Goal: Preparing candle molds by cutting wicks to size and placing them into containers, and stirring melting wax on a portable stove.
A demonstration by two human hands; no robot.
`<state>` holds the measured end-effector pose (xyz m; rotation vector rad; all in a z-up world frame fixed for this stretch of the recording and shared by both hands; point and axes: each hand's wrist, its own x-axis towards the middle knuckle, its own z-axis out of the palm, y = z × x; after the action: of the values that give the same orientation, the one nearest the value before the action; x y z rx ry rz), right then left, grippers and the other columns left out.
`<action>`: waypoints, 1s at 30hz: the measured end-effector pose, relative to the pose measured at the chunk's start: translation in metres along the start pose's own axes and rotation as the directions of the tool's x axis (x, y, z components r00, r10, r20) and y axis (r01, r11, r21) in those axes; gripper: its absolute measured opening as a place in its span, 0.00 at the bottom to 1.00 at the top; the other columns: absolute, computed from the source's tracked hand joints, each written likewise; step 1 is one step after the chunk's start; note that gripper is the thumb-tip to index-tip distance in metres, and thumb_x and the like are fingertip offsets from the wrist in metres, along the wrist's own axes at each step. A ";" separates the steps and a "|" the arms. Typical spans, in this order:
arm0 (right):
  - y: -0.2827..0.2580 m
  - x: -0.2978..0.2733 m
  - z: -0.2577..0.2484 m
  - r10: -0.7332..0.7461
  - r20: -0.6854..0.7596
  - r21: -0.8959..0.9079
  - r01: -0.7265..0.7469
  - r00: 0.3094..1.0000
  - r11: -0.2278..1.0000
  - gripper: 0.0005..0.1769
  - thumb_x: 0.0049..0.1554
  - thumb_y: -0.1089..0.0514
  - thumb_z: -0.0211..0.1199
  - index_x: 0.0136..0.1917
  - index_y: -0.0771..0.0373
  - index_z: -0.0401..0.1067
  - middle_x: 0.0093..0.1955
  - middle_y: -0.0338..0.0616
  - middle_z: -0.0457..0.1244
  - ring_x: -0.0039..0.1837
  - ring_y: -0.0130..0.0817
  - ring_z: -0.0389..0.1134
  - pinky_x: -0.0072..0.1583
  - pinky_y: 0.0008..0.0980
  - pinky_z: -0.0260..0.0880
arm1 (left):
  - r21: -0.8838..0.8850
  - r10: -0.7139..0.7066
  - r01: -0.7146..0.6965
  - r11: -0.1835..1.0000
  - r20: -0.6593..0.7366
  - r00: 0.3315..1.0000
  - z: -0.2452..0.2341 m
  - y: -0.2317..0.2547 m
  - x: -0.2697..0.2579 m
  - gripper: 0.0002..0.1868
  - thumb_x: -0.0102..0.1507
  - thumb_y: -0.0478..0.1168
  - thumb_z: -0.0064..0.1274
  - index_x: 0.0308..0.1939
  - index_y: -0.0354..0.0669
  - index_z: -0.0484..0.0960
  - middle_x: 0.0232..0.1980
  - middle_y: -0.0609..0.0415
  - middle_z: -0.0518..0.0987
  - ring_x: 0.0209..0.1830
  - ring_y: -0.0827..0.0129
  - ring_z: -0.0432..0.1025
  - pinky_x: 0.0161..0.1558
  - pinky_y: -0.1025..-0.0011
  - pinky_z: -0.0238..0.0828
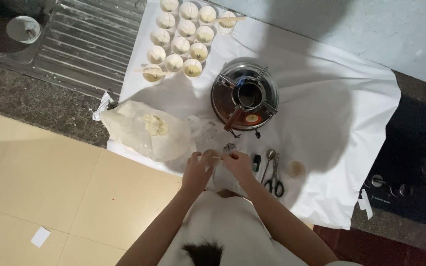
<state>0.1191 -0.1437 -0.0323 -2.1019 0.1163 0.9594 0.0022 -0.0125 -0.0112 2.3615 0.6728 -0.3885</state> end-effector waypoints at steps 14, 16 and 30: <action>-0.076 -0.100 -0.042 0.039 0.060 0.327 -0.056 0.997 0.943 0.11 0.58 0.56 0.66 0.44 0.67 0.80 0.33 0.43 0.59 0.36 0.28 0.53 0.39 0.29 0.60 | -0.428 0.140 -0.321 0.845 -0.401 0.905 -0.034 0.024 -0.020 0.13 0.62 0.41 0.64 0.50 0.50 0.84 0.40 0.52 0.82 0.42 0.59 0.79 0.48 0.61 0.77; -0.077 -0.102 -0.044 0.043 0.050 0.339 -0.057 0.998 0.939 0.10 0.57 0.56 0.67 0.43 0.66 0.80 0.32 0.42 0.58 0.35 0.28 0.53 0.38 0.28 0.61 | -0.445 0.128 -0.341 0.828 -0.442 0.888 -0.037 0.028 -0.023 0.13 0.62 0.39 0.65 0.50 0.46 0.83 0.38 0.52 0.83 0.40 0.62 0.80 0.47 0.63 0.78; -0.087 -0.122 -0.064 -0.059 0.019 0.523 0.041 0.998 0.851 0.12 0.63 0.57 0.63 0.41 0.67 0.76 0.30 0.36 0.45 0.36 0.25 0.45 0.41 0.28 0.54 | -0.610 0.145 -0.410 0.678 -0.437 0.888 -0.083 0.061 -0.043 0.10 0.59 0.35 0.66 0.45 0.48 0.90 0.40 0.56 0.87 0.44 0.65 0.82 0.52 0.65 0.78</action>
<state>0.1038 -0.1580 0.1295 -1.5743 0.2726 0.8190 0.0094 -0.0143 0.1001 1.7497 0.4723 0.4014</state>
